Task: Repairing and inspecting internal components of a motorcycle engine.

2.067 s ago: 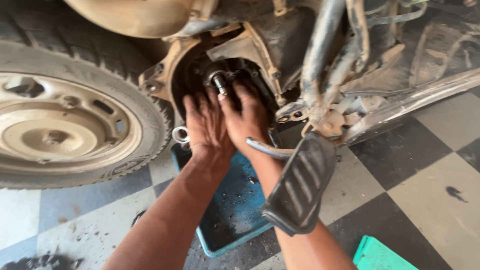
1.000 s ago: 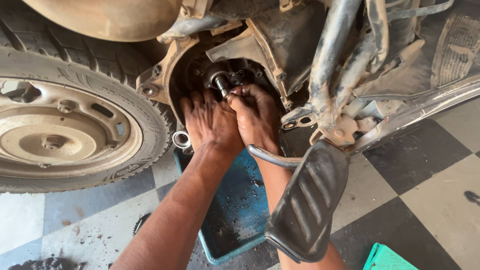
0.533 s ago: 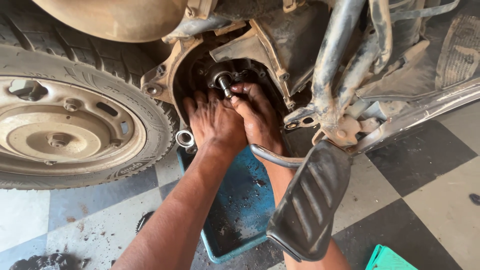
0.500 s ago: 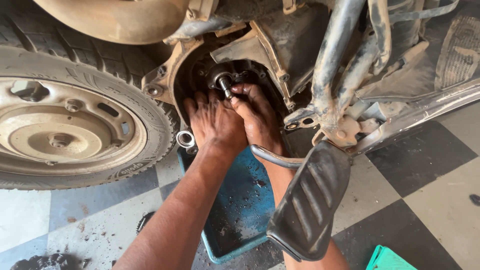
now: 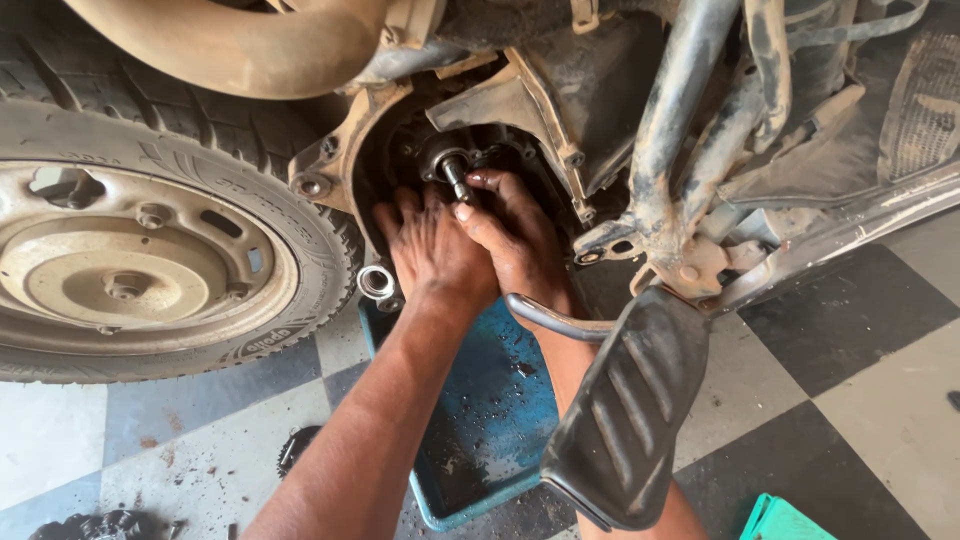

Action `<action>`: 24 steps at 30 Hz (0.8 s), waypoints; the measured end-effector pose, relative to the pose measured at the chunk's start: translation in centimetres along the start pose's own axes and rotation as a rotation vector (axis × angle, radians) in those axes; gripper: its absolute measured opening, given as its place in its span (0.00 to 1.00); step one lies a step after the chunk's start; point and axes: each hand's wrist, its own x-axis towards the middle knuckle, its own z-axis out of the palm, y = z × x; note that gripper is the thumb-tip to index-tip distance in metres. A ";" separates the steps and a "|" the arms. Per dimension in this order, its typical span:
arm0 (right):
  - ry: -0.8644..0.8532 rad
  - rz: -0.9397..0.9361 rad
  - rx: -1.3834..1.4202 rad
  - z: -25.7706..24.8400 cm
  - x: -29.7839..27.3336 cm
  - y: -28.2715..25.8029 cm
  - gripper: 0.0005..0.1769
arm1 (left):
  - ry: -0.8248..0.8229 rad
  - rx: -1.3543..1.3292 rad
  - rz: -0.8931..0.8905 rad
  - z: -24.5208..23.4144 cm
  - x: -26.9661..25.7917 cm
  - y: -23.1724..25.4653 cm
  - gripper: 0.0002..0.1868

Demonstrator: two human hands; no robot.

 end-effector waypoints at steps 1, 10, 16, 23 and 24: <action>0.003 0.000 -0.001 0.0 -0.1 -0.1 0.24 | -0.001 0.000 0.003 -0.4 -0.2 0.2 0.49; 0.055 0.007 -0.042 0.2 0.1 0.6 0.29 | -0.028 -0.015 -0.038 -1.3 -1.0 0.9 0.39; 0.072 -0.210 0.218 -0.6 0.8 3.1 0.38 | 0.090 -0.002 -0.012 1.4 0.1 0.5 0.31; 0.061 -0.141 0.003 -1.1 0.8 3.2 0.34 | 0.050 -0.107 -0.068 1.7 0.1 1.1 0.35; 0.032 -0.155 0.051 -1.1 0.8 3.1 0.34 | 0.043 -0.128 -0.071 1.7 0.0 1.0 0.32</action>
